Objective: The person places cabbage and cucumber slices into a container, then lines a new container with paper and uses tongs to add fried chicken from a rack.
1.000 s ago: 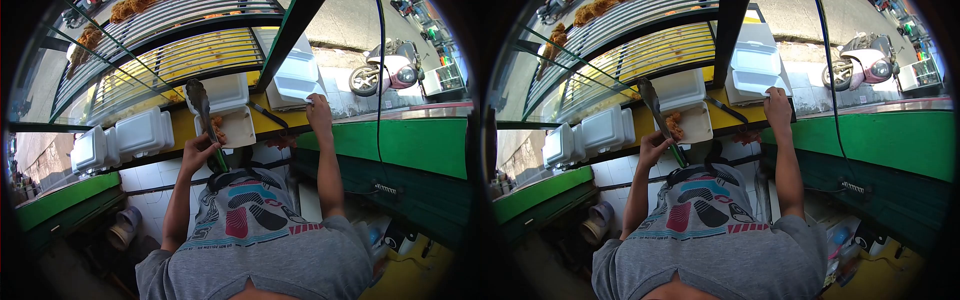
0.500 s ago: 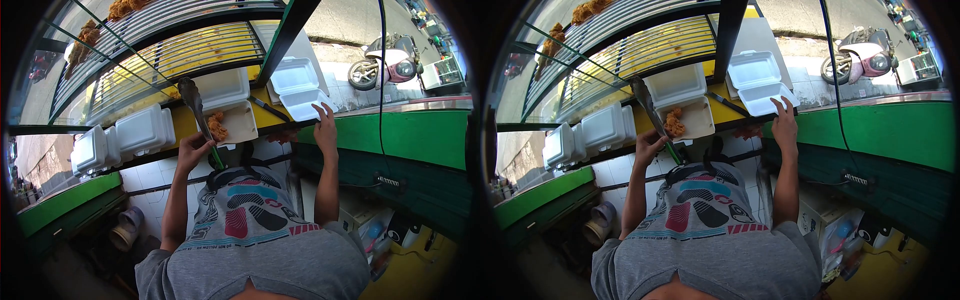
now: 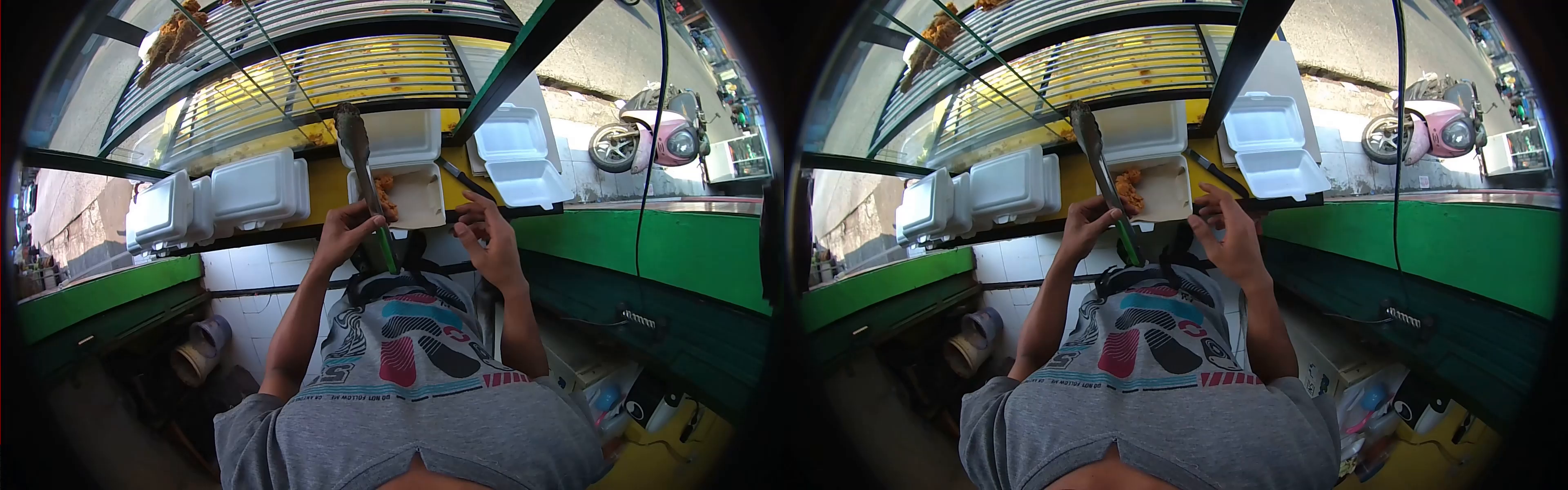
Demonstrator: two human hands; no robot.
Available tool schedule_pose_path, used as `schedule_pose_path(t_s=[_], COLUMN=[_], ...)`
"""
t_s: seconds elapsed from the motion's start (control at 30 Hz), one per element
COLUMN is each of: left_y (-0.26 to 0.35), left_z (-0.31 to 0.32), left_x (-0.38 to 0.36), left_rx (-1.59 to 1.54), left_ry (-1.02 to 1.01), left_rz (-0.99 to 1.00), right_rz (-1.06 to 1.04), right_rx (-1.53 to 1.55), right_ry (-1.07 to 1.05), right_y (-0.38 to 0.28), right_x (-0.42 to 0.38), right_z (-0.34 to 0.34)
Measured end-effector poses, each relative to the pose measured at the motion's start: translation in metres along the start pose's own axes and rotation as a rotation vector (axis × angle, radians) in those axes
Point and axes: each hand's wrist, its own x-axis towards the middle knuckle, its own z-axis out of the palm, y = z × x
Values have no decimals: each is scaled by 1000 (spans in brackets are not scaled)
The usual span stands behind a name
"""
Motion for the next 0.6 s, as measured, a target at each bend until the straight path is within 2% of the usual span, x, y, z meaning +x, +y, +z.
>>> schedule_pose_path(t_s=[0.07,0.17,0.23,0.3,0.33,0.37,0.43,0.5,0.53,0.57,0.6], left_y=[-3,2,12,16,16,16,17,5,-3,-8,-12], left_z=[11,29,36,35,31,26,19,9,-1,-7,-11], left_x=[6,15,20,28,32,34,29,23,17,10,2], left_rx=[-68,-149,-144,-135,-75,-14,-2,236,405,405,542], left_ry=[-12,-28,13,48,46,44,83,248,309,306,335], left_rz=[22,25,79,114,53,-10,-35,217,248,248,294], right_rz=[-107,-57,13,22,-73,-74,-101,-147,-197,-195,-247], right_rx=[-67,44,63,150,24,26,-135,-253,-374,-375,-519], right_ry=[-168,-164,-126,35,75,63,170,205,249,251,283], right_y=[2,11,4,0,-3,-8,-18,-35,-38,-36,-33], right_x=[4,9,14,16,21,27,38,60,73,88,105], right_z=[39,69,71,73,70,67,60,49,44,40,36])
